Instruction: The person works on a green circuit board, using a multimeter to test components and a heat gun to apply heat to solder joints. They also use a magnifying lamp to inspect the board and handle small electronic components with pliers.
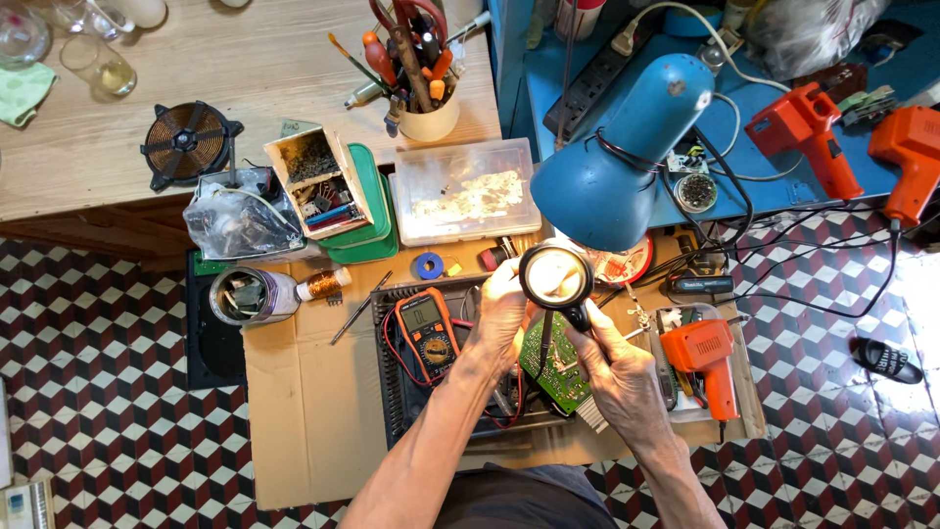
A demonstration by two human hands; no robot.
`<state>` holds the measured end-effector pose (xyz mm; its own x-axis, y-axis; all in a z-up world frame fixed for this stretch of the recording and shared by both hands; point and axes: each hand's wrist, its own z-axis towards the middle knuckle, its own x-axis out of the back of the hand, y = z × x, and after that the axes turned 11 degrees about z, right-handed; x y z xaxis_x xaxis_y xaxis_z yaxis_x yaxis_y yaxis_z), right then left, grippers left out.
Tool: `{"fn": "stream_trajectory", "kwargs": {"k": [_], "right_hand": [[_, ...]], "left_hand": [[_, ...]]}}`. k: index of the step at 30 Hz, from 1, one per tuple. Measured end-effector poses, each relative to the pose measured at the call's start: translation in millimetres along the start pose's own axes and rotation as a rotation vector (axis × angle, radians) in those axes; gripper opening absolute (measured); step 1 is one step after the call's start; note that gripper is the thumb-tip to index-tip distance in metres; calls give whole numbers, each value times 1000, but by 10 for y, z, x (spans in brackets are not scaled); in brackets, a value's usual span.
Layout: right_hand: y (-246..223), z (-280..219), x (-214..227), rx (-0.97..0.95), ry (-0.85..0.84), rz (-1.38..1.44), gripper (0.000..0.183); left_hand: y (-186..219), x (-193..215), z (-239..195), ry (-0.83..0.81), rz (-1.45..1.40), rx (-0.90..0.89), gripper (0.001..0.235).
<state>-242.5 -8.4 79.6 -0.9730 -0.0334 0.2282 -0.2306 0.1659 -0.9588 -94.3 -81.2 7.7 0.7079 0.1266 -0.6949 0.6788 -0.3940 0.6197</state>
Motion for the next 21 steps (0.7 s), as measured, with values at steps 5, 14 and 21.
{"fn": "stream_trajectory", "kwargs": {"k": [5, 14, 21], "right_hand": [[-2, 31, -6, 26, -10, -26, 48], [47, 11, -28, 39, 28, -16, 47], [67, -3, -24, 74, 37, -37, 44]], "left_hand": [[-37, -7, 38, 67, 21, -24, 35], [-2, -49, 18, 69, 50, -26, 40], [-13, -63, 12, 49, 37, -18, 35]]}}
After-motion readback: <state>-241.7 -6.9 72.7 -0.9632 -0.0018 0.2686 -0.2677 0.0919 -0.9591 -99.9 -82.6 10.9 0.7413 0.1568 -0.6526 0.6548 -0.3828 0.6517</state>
